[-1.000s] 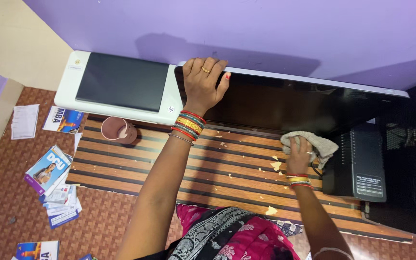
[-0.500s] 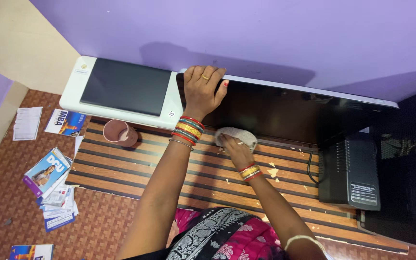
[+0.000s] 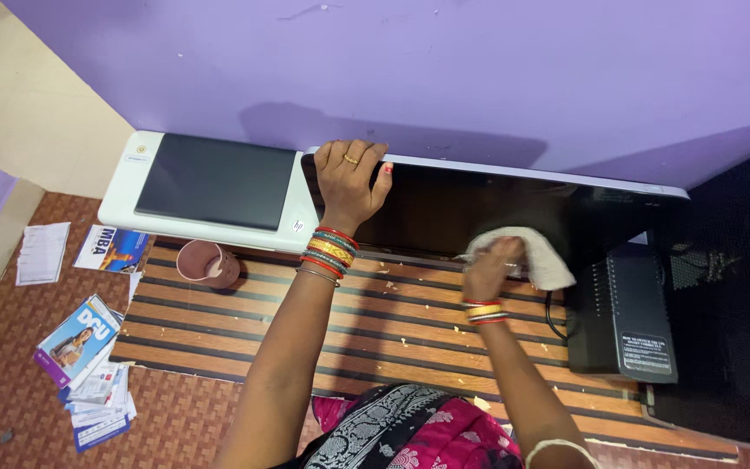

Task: The person wipes a computer monitor, a power supply unit, and a computer tower using a cloth, handling each item one at a time.

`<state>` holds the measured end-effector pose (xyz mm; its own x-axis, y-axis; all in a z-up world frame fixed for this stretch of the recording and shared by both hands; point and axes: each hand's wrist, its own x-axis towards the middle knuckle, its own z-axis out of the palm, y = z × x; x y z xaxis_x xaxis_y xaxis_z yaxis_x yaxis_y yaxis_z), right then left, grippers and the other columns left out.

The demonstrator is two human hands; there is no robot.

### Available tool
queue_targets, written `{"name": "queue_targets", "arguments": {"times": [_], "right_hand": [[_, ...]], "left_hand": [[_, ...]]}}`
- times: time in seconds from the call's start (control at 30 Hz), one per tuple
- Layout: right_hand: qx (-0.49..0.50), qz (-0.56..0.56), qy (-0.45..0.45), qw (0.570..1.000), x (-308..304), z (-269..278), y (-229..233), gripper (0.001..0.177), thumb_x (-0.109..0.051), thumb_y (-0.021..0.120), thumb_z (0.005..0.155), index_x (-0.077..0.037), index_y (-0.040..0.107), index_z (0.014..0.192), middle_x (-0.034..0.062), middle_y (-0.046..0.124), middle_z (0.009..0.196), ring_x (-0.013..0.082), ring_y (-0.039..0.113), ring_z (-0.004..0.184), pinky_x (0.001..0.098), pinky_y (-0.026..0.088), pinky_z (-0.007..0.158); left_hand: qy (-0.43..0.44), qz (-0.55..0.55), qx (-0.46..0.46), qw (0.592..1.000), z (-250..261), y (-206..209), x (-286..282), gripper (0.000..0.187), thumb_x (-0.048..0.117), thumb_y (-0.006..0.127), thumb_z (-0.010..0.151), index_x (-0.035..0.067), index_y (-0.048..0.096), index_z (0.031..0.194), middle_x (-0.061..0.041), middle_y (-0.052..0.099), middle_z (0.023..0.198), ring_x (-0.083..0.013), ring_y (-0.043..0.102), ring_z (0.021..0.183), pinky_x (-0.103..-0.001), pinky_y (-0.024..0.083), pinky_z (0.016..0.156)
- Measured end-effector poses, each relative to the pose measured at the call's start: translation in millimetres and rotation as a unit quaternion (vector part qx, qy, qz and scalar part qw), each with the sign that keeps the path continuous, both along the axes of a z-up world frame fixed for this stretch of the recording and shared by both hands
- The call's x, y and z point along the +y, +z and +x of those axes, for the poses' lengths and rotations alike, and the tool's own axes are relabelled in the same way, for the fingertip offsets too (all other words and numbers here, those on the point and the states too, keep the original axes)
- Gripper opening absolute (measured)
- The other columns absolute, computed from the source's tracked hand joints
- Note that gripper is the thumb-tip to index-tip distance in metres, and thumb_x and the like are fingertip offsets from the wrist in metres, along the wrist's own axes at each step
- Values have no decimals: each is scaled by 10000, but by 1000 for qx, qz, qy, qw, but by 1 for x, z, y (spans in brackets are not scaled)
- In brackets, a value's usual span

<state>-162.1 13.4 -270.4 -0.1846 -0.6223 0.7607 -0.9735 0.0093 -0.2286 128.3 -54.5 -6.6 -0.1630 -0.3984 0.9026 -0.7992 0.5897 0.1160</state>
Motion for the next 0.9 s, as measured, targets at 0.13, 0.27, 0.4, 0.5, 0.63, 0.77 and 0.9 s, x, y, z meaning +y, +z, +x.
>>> {"name": "queue_targets", "arguments": {"times": [0.13, 0.27, 0.4, 0.5, 0.63, 0.77, 0.9], "right_hand": [[-45, 280, 211, 935, -20, 78, -39, 548, -33, 420, 947, 14, 422, 1493, 250, 503, 1516, 355, 513, 1386, 466, 415, 1116], [-133, 193, 379, 895, -65, 98, -61, 645, 37, 338, 904, 8, 390, 1546, 236, 503, 1534, 339, 501, 1407, 419, 370, 1181], [-293, 227, 432, 822, -97, 84, -44, 610, -19, 263, 977, -1, 351, 1580, 213, 446, 1590, 321, 418, 1465, 413, 313, 1214], [46, -114, 174, 977, -92, -10, 1, 668, -459, 421, 1129, -22, 261, 1609, 227, 279, 1646, 360, 225, 1561, 533, 199, 1309], [-95, -129, -19, 987, -32, -71, 63, 717, -392, 382, 1074, -54, 154, 1664, 195, 72, 1749, 418, 126, 1635, 565, 124, 1371], [-135, -124, -86, 979, -4, -67, 93, 812, -174, 574, 980, 99, 125, 1598, 305, 92, 1652, 500, 104, 1525, 587, 86, 1242], [-146, -153, -75, 974, -36, -40, 93, 464, -44, 486, 1101, -32, 400, 1557, 192, 337, 1669, 367, 327, 1592, 517, 275, 1362]], "left_hand": [[1, 1, -6, 1000, 2, -1, -2, 235, 298, 624, 953, 110, 743, 1030, -26, 661, 937, -209, 586, 936, -402, 384, 965], [-5, -6, -4, 1000, -1, 7, 3, 246, 297, 623, 954, 105, 748, 1046, -29, 677, 976, -212, 594, 967, -402, 382, 984], [-5, 19, -25, 999, -11, 14, 12, 254, 274, 632, 956, 89, 734, 1098, -45, 679, 1024, -239, 587, 999, -437, 398, 1005], [-41, 36, -60, 997, -37, 21, 14, 261, 267, 633, 984, 83, 714, 1149, -49, 675, 1062, -248, 587, 1021, -444, 418, 1010], [-92, 61, -116, 987, -93, 28, 19, 319, 318, 639, 986, 66, 704, 1170, -67, 654, 1029, -264, 583, 988, -447, 435, 976], [-90, 84, -58, 991, -134, 25, 36, 350, 351, 628, 992, 56, 698, 1167, -62, 648, 1025, -254, 582, 989, -435, 419, 967], [-64, 92, 3, 994, -148, 15, 33, 313, 355, 595, 1006, 86, 696, 1131, -33, 658, 1040, -226, 585, 997, -439, 393, 1001]]}}
